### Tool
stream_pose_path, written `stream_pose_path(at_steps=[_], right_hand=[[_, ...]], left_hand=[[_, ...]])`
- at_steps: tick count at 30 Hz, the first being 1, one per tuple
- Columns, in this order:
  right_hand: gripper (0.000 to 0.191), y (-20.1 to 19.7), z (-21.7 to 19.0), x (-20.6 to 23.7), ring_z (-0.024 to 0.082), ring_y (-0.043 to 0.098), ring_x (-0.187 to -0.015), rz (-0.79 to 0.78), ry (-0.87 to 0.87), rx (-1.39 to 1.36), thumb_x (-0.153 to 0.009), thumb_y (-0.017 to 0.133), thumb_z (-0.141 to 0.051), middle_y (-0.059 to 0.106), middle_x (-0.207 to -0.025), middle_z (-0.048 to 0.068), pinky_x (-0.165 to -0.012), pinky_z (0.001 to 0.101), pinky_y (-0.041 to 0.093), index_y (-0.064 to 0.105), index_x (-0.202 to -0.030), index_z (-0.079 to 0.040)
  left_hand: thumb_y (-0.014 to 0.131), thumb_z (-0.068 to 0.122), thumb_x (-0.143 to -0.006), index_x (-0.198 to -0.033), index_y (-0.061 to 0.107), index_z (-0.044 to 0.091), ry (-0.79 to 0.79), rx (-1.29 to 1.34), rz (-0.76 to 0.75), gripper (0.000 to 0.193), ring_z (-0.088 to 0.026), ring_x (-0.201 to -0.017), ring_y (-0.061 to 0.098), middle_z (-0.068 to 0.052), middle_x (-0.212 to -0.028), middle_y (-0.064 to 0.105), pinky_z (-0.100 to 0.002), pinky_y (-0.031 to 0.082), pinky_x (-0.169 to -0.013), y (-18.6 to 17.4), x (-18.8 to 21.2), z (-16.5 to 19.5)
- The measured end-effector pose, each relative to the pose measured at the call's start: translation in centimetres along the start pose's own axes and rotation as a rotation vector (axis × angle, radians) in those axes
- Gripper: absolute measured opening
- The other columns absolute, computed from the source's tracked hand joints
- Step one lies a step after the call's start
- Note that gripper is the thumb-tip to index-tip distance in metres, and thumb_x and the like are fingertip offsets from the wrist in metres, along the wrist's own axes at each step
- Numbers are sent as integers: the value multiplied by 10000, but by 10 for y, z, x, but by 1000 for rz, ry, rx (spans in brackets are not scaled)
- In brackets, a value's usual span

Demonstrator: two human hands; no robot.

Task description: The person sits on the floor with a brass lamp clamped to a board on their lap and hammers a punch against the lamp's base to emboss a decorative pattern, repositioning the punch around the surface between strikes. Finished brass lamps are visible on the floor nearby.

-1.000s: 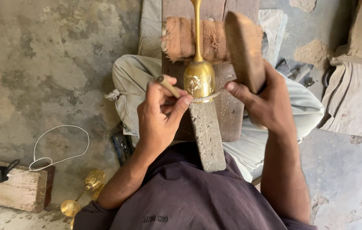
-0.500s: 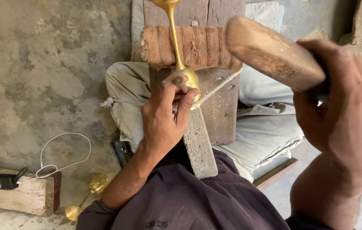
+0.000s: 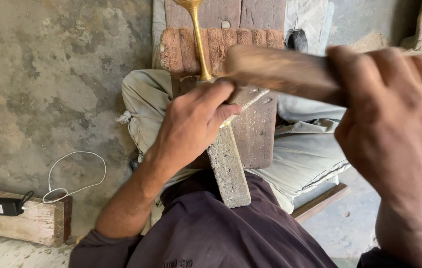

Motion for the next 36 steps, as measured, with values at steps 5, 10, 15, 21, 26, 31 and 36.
stream_pose_path(at_steps=[5,10,15,21,26,31,36], right_hand=[[410,32,30,19,228,660,-696,-112,242,-132,-862,668,53,704,-886,121,-659,407,546,630,-1264,-17],[377,60,51,60,233,684,-779,-23,527,-563,-892,668,-10,698,-981,154,-661,389,551,574,-1257,-8],[460,77,45,81,277,690,-835,32,571,-552,-834,685,35,702,-996,200,-704,426,547,587,-1283,30],[448,56,11,63,330,705,-957,140,296,-262,-802,665,124,703,-1058,249,-797,448,587,580,-1234,41],[443,74,57,80,211,717,-985,146,709,-807,-858,694,-33,701,-1086,128,-845,349,602,487,-1242,40],[423,60,57,69,280,730,-922,114,386,-362,-920,707,69,707,-1081,238,-776,377,609,580,-1320,114],[363,46,69,64,227,713,-1092,216,412,-766,-1031,688,62,678,-1230,197,-966,314,591,533,-1359,81]], left_hand=[[671,157,-997,-1213,638,56,-9,58,-220,241,-187,-818,763,-105,-948,741,-278,646,-599,20,-24,-1],[671,49,-936,-1255,631,41,74,76,-296,321,-221,-870,765,-124,-969,742,-273,642,-610,26,-36,10],[687,59,-905,-1198,674,85,98,-22,-397,294,-211,-802,776,-73,-828,745,-302,628,-602,37,-38,10],[532,-114,-1027,-1283,632,62,169,49,-234,326,-231,-866,752,-107,-895,702,-219,631,-542,18,-30,18],[739,198,-1009,-1269,595,44,-41,178,-28,335,-158,-775,733,-68,-972,724,-297,591,-608,-21,-6,-10],[740,244,-992,-1294,593,44,-13,151,28,391,-190,-846,747,-71,-1024,722,-333,623,-686,-24,3,-10],[767,260,-970,-1198,606,55,-35,65,-12,346,-227,-842,740,-84,-1026,720,-367,603,-672,-21,2,-11]])
Point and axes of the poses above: each hand's wrist, its own x-axis away from the middle knuckle, its own y-axis out of the palm, z = x × y, the point moved 10 cm from there along -x, towards the middle knuckle
